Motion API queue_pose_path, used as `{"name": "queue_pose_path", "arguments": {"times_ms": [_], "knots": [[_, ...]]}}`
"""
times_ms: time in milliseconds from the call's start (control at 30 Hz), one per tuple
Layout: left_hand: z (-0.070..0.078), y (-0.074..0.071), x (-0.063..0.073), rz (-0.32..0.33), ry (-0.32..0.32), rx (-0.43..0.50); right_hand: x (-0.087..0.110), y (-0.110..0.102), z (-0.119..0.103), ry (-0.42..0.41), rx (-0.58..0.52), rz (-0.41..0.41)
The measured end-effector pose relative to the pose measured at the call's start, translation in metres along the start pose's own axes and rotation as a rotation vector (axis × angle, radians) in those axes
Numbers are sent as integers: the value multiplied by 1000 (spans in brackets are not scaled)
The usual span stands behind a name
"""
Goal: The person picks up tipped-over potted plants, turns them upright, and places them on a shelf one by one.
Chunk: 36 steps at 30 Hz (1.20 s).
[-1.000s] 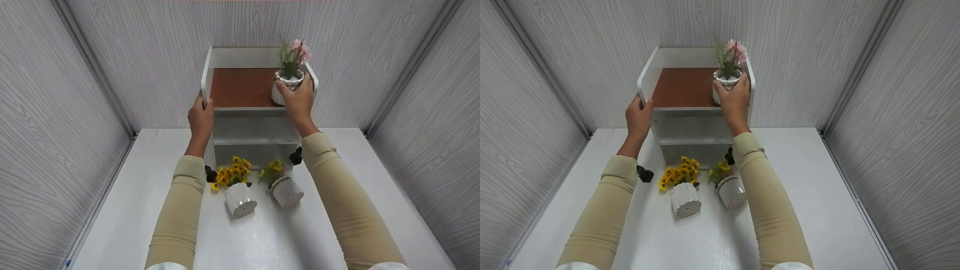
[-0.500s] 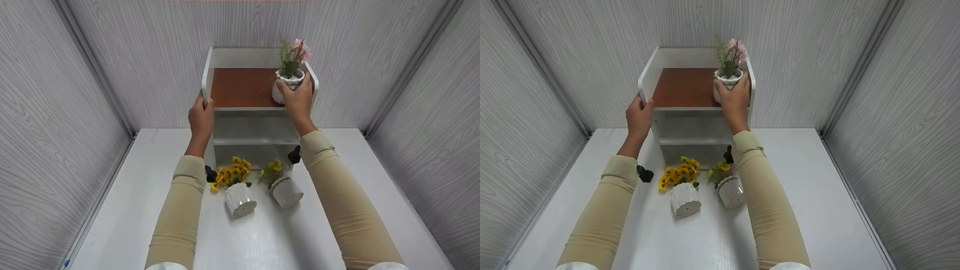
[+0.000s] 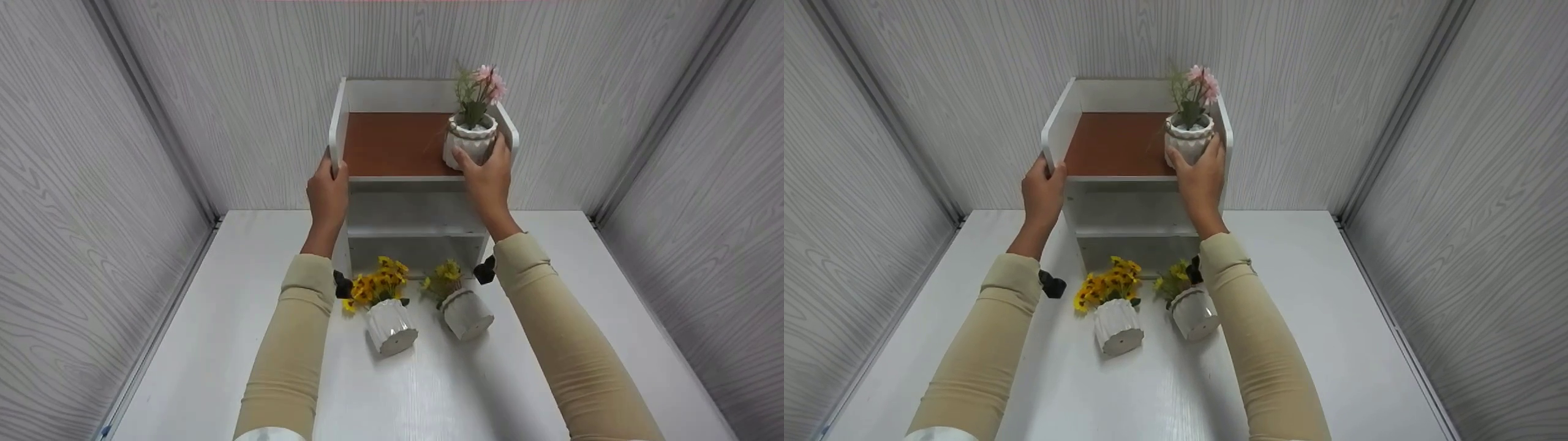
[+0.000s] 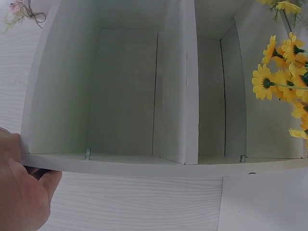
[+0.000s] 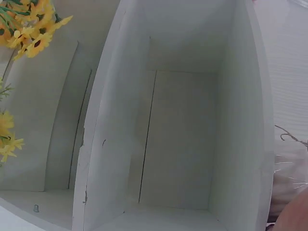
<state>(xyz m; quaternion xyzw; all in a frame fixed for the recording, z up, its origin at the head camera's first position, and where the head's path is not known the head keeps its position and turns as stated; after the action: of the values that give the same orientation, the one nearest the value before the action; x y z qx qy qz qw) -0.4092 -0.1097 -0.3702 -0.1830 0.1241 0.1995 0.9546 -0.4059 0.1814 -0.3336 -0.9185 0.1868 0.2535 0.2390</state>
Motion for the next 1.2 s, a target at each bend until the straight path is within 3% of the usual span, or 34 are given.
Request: {"name": "queue_pose_path", "arguments": {"times_ms": [233, 400, 667, 833, 1000, 1200], "knots": [[0, -3, -3, 16, 0, -17, 20, -8, -8, -86, -13, 12], [-1, -3, -3, 12, -2, -9, 46, -15, -11, -160, 1, -8], [-2, -1, -2, 10, 8, 6, 112, -22, 22, -247, 155, -125], [-3, 0, -3, 11, 7, -2, 145, -26, 42, -275, 181, -156], [-5, -2, -3, 9, 12, 2, 172, -28, 60, -239, 165, -210], [-5, -3, -4, 13, -7, -6, 201, -25, 88, -80, 171, -321]]}}
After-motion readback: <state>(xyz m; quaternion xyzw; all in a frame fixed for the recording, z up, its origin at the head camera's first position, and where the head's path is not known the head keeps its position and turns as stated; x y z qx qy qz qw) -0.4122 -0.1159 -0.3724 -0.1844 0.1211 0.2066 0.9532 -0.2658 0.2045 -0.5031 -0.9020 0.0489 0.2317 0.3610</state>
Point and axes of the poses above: each hand's wrist, its own x-axis away from the middle knuckle, its own y-axis out of the palm, z = x × y, the point moved 2 cm from there along -x, towards the middle knuckle, and after that the axes turned 11 degrees about -y, right-handed, at the moved point
